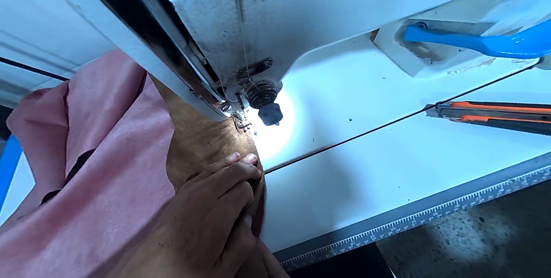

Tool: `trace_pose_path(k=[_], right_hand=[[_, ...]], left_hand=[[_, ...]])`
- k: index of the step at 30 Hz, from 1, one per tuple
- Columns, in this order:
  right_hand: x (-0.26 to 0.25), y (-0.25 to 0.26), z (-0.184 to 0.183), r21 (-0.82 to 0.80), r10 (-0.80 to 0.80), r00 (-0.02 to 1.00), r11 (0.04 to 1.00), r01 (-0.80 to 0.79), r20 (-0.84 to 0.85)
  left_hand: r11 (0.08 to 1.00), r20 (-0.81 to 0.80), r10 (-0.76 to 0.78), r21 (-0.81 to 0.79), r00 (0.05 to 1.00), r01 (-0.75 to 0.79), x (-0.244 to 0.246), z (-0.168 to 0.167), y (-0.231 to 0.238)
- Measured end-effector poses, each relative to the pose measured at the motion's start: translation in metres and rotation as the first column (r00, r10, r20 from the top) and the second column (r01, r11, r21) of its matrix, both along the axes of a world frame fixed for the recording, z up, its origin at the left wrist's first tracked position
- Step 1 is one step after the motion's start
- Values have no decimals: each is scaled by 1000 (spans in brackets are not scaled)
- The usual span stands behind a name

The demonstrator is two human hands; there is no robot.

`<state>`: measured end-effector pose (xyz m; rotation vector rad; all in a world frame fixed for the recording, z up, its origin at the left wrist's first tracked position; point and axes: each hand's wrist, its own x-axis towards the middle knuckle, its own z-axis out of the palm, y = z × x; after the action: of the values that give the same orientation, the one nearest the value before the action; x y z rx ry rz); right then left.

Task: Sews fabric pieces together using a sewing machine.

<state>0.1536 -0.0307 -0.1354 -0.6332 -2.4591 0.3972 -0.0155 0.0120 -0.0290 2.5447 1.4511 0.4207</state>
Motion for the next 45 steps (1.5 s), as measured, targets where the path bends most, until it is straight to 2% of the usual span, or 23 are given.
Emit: trace_pose_path(k=[2, 6, 9, 14, 17, 19, 21, 23, 25, 31, 36, 39, 41, 43, 45], right_hand=[[2, 3, 10, 45, -25, 999, 999, 23, 46], [4, 6, 15, 33, -21, 1000, 999, 20, 21], [4, 6, 19, 58, -31, 997, 998, 27, 74], [7, 5, 7, 28, 74, 992, 997, -77, 107], [23, 15, 30, -50, 117, 986, 992, -112, 118], [55, 28, 54, -166, 172, 983, 973, -160, 57], [86, 42, 69, -198, 64, 990, 976, -88, -125], [91, 67, 80, -137, -99, 981, 988, 77, -165], [72, 99, 72, -132, -150, 986, 981, 141, -67], [41, 118, 52, -175, -11, 985, 984, 42, 174], [42, 114, 48, -134, -66, 976, 986, 95, 206], [38, 109, 40, -75, -96, 969, 990, 116, 226], [37, 107, 35, -34, -114, 970, 992, 124, 217], [36, 107, 35, -30, -120, 971, 991, 129, 207], [37, 106, 36, -27, -119, 969, 991, 128, 217]], left_hand=[[1000, -23, -21, -22, 1000, 21, -3, 3, 1], [997, -45, -68, -40, 997, 67, -8, 4, 6], [991, -84, -132, -45, 988, 128, -12, 4, 12], [976, -80, -209, -75, 975, 203, -19, 4, 25], [983, 10, -185, -9, 983, 185, -27, -14, 28], [988, 38, -154, 18, 987, 154, -30, -27, 29], [987, 63, -158, 19, 986, 157, -31, -32, 29], [986, 71, -166, 36, 984, 164, -30, -32, 26], [985, 64, -169, 52, 984, 165, -27, -30, 23], [987, 32, -93, 135, 995, 88, -22, -32, 24], [986, 58, -58, 158, 997, 48, -17, -36, 22], [990, 161, -31, 144, 987, 7, -19, -31, 14], [989, 237, 30, 132, 971, -63, -13, -14, 4], [969, 125, 78, 222, 989, -104, -7, 1, 0], [961, -32, 69, 270, 997, -58, -8, 3, 1]])
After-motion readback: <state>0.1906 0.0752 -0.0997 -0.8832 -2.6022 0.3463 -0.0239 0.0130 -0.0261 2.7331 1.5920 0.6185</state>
